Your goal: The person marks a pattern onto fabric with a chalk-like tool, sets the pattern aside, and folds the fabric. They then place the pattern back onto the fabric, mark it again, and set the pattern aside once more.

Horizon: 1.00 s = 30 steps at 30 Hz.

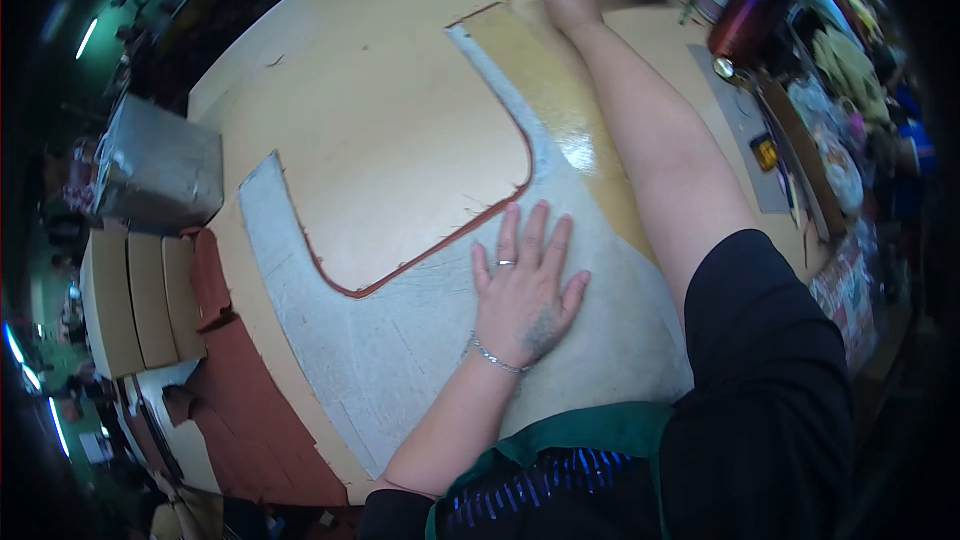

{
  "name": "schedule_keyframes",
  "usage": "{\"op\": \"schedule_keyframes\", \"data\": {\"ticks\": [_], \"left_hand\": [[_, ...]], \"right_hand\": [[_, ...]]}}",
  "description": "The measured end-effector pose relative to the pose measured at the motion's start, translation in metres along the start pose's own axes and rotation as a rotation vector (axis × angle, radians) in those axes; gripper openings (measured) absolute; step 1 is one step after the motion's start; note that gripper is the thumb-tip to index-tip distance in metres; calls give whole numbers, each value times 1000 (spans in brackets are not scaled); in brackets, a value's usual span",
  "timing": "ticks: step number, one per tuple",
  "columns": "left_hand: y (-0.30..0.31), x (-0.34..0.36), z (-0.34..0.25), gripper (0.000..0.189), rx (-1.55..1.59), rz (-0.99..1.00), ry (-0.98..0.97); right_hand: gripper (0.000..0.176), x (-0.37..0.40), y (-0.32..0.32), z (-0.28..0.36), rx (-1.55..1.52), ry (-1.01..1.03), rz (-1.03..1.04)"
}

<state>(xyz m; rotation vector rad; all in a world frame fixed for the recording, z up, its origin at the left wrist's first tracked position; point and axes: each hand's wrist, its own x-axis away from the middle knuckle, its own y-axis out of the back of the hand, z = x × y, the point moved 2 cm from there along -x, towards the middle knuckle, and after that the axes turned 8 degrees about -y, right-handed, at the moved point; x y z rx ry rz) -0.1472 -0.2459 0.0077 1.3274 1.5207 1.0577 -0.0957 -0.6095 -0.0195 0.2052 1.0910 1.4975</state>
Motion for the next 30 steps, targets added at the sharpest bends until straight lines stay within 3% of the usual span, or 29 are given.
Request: {"op": "schedule_keyframes", "data": {"ticks": [1,4,9,12,13,15,16,19,21,24,27,30], "left_hand": [[0,-1,-1,53,-2,11,0],[-1,-1,-3,53,-5,13,0],[-6,0,-3,54,-45,-1,-14],[-1,2,-6,46,-28,-69,-29],[-4,2,4,42,173,-213,-102],[-10,11,34,35,562,-494,-251],[1,26,42,31,521,-618,-178],[33,98,90,27,468,-843,34],[53,149,101,27,187,-772,187],[58,173,69,35,173,-488,115],[48,181,33,45,-57,-316,205],[37,219,75,53,-92,-444,540]], "right_hand": [[27,3,13,-16,-29,-51,-52],[26,35,47,-48,-440,-287,123],[21,127,116,-57,-1047,-461,254],[17,180,155,-65,-1246,-520,318],[16,190,165,-68,-1310,-526,349],[15,206,185,-67,-1337,-661,395],[15,211,193,-67,-1349,-729,420],[15,217,206,-79,-912,-694,560],[17,230,226,-67,-781,-624,551],[20,260,254,-57,-725,-452,498],[23,288,271,-70,-714,-369,484],[23,295,267,-82,-751,-412,514]]}}
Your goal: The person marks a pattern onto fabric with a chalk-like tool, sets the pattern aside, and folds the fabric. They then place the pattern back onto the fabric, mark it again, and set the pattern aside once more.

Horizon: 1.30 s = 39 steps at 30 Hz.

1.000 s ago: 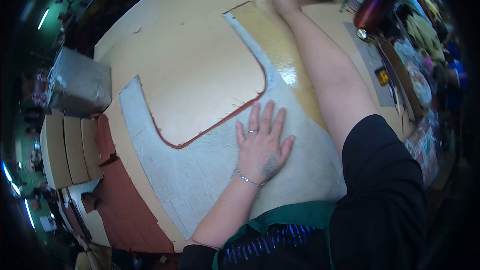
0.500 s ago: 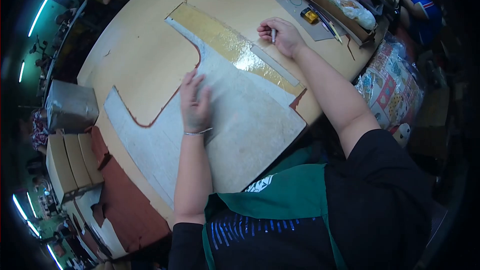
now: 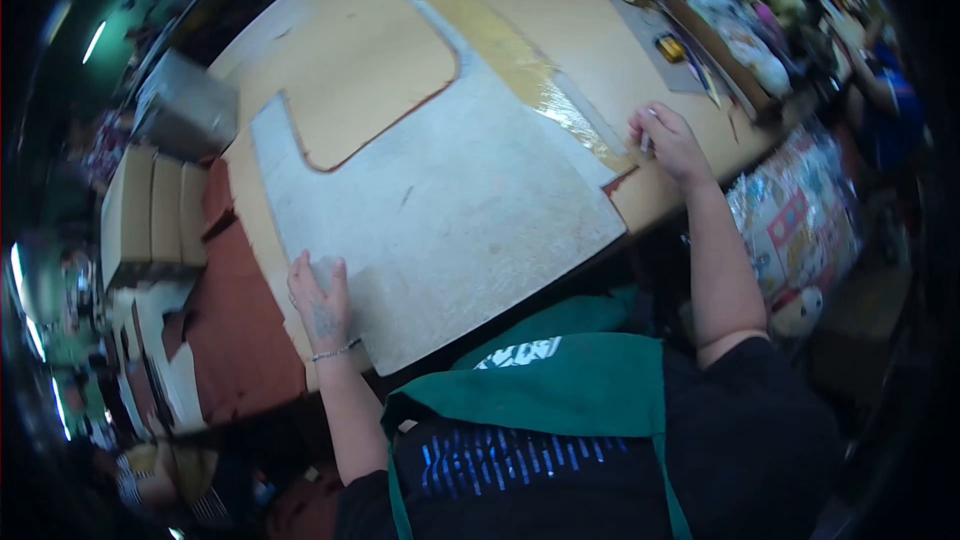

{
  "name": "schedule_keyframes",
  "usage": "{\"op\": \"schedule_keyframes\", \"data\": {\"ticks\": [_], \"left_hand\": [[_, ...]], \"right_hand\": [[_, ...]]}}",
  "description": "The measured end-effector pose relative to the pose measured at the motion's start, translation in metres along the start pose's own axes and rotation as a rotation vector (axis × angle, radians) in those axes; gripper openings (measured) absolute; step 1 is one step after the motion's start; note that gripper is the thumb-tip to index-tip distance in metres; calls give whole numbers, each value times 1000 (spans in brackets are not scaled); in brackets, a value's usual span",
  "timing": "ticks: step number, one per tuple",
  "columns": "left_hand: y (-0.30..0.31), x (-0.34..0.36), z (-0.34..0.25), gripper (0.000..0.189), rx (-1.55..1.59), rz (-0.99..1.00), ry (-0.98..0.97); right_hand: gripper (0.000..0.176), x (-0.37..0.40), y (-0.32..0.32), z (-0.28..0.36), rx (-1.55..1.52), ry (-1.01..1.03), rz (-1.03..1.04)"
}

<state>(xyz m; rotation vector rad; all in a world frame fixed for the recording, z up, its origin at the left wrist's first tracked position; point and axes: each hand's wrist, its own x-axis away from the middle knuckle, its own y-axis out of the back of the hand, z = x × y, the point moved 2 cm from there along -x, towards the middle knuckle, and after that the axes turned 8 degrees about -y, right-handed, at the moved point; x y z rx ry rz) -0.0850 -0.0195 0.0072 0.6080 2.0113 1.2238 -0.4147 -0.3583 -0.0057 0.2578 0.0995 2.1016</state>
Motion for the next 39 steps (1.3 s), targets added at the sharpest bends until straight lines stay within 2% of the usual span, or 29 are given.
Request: {"op": "schedule_keyframes", "data": {"ticks": [1,2,3,6,8,10,13,14,17,20,23,24,27,30,33,36,39], "left_hand": [[9,7,8,53,-17,-59,131],[16,12,12,57,-144,-30,232],[17,14,18,57,-100,-27,286],[15,13,29,56,18,-17,428],[18,5,19,53,57,-5,522],[-7,1,58,49,522,-176,606],[-7,0,73,43,1146,-339,608],[-5,2,70,41,1345,-373,586],[8,9,57,34,1508,-203,540],[-3,17,35,38,-331,-75,40],[0,19,5,42,-219,-83,341],[-2,18,2,44,-258,-113,296],[-1,12,3,39,-139,4,335],[0,7,-2,30,-61,21,471],[-4,-3,8,27,112,226,519],[3,0,-13,27,-44,147,535],[-3,5,-16,27,-178,20,472]], "right_hand": [[23,-5,-3,-3,44,-35,2],[24,-11,-6,-7,90,-70,1],[24,-16,-12,-10,137,-105,-5],[28,-30,-33,-6,639,236,-275],[32,-28,-41,10,674,72,-248],[32,-38,-42,5,600,-25,-222],[29,-47,-33,-3,410,24,-78],[26,-46,-30,-5,286,135,-52],[25,-39,-11,-2,204,217,-71],[29,-28,16,-1,359,121,-96],[36,-13,18,-2,955,240,-349],[43,-10,15,-2,969,202,-359],[49,3,0,2,1129,270,-497],[53,0,1,1,1153,251,-507],[55,-1,1,0,1129,227,-513],[56,0,1,1,1092,197,-526],[58,-10,9,-3,1011,151,-487]]}}
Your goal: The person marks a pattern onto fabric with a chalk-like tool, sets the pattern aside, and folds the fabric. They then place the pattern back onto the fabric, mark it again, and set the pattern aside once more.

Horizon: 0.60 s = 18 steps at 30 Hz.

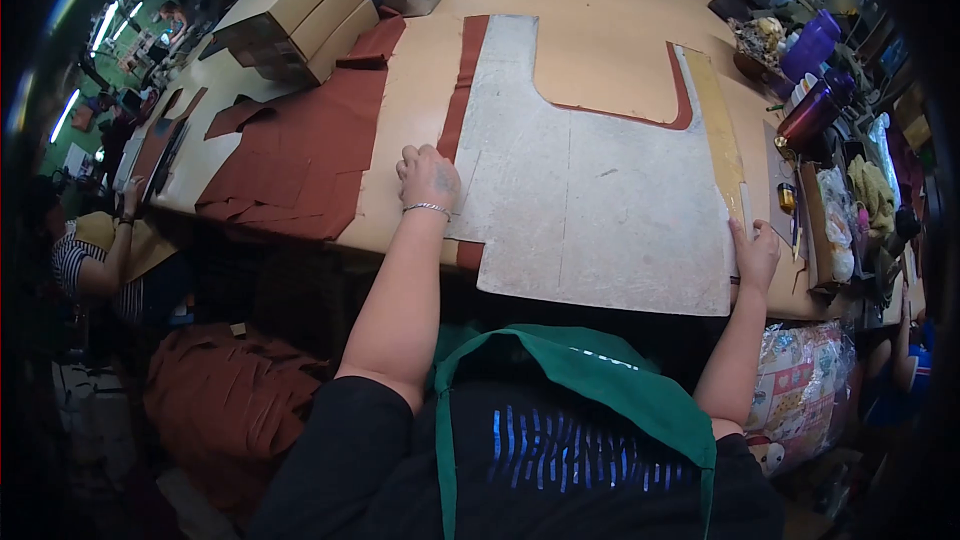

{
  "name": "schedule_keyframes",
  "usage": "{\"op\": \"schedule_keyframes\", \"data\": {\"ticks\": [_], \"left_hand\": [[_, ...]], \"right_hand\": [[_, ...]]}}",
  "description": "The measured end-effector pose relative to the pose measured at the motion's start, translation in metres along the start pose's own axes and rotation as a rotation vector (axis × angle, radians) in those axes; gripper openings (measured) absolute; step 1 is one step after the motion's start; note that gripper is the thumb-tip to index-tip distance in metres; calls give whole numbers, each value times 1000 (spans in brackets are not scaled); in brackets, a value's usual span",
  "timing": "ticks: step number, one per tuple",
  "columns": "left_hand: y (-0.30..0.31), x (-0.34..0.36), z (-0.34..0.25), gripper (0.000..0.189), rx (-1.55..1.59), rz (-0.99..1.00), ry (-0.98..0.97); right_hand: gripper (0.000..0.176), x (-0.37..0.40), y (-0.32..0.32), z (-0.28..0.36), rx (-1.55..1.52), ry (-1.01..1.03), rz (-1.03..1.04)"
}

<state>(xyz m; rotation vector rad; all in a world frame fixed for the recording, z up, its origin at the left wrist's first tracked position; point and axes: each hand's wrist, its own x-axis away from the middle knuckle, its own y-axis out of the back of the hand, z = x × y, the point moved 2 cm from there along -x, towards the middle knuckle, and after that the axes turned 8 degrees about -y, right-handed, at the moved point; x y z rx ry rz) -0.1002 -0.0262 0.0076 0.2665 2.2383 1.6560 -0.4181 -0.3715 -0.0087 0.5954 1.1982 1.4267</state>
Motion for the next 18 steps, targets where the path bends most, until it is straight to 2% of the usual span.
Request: {"op": "schedule_keyframes", "data": {"ticks": [3,6,7,10,12,13,15,16,17,18], "left_hand": [[-13,-16,8,24,-137,103,-113],[4,-18,9,24,246,263,97],[1,-20,6,25,179,259,93],[2,-5,-6,25,-12,-16,31],[-29,-26,13,23,126,-68,-66],[-24,-29,16,22,194,-92,-117],[3,-26,29,20,538,-143,-19],[3,-39,54,18,823,-126,52],[29,-33,66,13,1469,-219,128],[65,-23,70,7,1702,-476,114]], "right_hand": [[54,-12,0,-5,-82,-12,67],[47,-27,-8,-22,-358,-125,240],[41,-30,-12,-24,-383,-91,192],[41,-30,-6,-25,-382,-118,230],[40,-36,-10,-32,-437,-132,228],[40,-40,-12,-37,-464,-143,228],[39,-44,-13,-47,-428,-155,190],[39,-47,-14,-52,-409,-157,175],[39,-53,-20,-62,-415,-169,167],[38,-56,-21,-66,-405,-166,172]]}}
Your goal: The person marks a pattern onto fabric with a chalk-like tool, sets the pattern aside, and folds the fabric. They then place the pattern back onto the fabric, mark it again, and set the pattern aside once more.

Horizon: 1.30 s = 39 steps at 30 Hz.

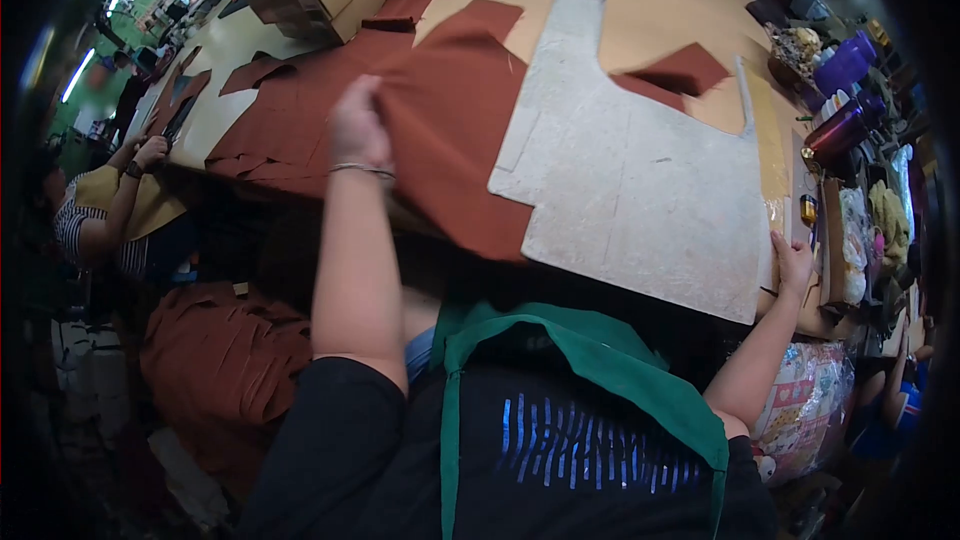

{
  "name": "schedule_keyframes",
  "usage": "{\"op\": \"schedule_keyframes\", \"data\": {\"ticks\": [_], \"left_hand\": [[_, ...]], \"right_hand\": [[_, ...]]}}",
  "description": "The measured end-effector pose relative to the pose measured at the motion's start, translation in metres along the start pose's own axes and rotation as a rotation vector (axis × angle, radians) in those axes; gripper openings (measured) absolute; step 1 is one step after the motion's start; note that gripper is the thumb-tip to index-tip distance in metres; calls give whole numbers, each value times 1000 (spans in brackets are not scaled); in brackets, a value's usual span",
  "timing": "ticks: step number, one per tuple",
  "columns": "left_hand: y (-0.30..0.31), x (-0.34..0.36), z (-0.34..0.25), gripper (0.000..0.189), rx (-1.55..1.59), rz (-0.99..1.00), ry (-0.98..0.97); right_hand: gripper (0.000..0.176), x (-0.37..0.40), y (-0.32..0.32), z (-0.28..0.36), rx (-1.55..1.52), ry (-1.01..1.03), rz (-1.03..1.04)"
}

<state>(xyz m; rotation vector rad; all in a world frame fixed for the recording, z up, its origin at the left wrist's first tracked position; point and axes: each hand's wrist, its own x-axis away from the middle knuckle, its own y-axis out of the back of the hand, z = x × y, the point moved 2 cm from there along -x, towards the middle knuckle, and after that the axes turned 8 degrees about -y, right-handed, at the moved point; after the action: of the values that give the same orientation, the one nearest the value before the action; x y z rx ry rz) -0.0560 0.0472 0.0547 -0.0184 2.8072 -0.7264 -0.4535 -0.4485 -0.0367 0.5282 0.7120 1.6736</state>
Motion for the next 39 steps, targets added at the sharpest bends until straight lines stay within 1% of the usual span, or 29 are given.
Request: {"op": "schedule_keyframes", "data": {"ticks": [1,3,6,7,9,11,13,14,16,18,19,21,23,25,26,27,28,29,30,31,32,33,34,35,36,37,38,39], "left_hand": [[45,-35,-16,12,157,69,-92],[111,-60,-82,13,228,-67,-241],[225,-56,-185,15,117,-301,-453],[261,-42,-222,16,53,-380,-518],[326,-1,-289,17,-106,-557,-641],[377,52,-344,19,-313,-747,-734],[410,108,-381,21,-520,-914,-774],[428,139,-398,22,-665,-1027,-758],[452,191,-412,24,-970,-1212,-655],[458,231,-416,26,-1387,-1390,-446],[461,246,-416,27,-1517,-1446,-360],[462,271,-415,29,-1735,-1503,-180],[466,289,-415,31,-1888,-1557,22],[457,296,-417,33,-2067,-1597,219],[445,293,-416,34,-2190,-1612,285],[429,285,-416,35,-2342,-1642,298],[407,268,-412,36,-2505,-1645,214],[387,241,-409,37,-2658,-1552,-41],[373,210,-405,38,-2729,-1359,-323],[364,166,-398,39,-2724,-1103,-524],[389,121,-399,43,-2416,-710,-587],[371,75,-360,41,-2048,-484,-628],[309,42,-305,43,-1805,-318,-478],[292,14,-261,45,-1829,-88,-488],[275,-14,-218,47,-1820,146,-490],[268,-39,-171,51,-1795,385,-687],[258,-57,-133,50,-1798,549,-807],[230,-57,-104,47,-1965,442,-638]], "right_hand": [[38,-2,2,0,8,3,7],[38,-15,-4,-14,-23,2,47],[40,-19,-3,-13,72,-27,64],[37,-20,-4,-14,46,-19,55],[37,-19,-2,-10,58,-12,76],[37,-17,1,-6,83,-28,108],[36,-24,3,-9,126,-59,149],[36,-28,2,-14,96,-63,162],[35,-39,1,-24,38,-71,184],[36,-42,2,-23,101,-66,157],[37,-42,3,-22,114,-77,154],[37,-40,5,-23,122,-76,136],[38,-41,4,-26,112,-53,102],[39,-43,4,-29,146,-62,103],[39,-45,4,-31,163,-66,106],[39,-48,5,-32,209,-71,119],[40,-46,6,-32,202,-64,99],[40,-39,3,-27,194,-50,80],[41,-32,2,-18,185,-32,63],[45,-25,2,-7,263,-80,52],[48,-28,2,-8,235,12,1],[51,-24,-2,-11,207,100,-50],[55,-24,-5,-16,157,121,-56],[59,-21,-7,-18,107,142,-62],[59,-19,-6,-20,172,125,-72],[60,-10,-5,-10,236,103,-85],[60,-5,-3,-4,299,77,-102],[58,-2,-4,-4,292,102,-106]]}}
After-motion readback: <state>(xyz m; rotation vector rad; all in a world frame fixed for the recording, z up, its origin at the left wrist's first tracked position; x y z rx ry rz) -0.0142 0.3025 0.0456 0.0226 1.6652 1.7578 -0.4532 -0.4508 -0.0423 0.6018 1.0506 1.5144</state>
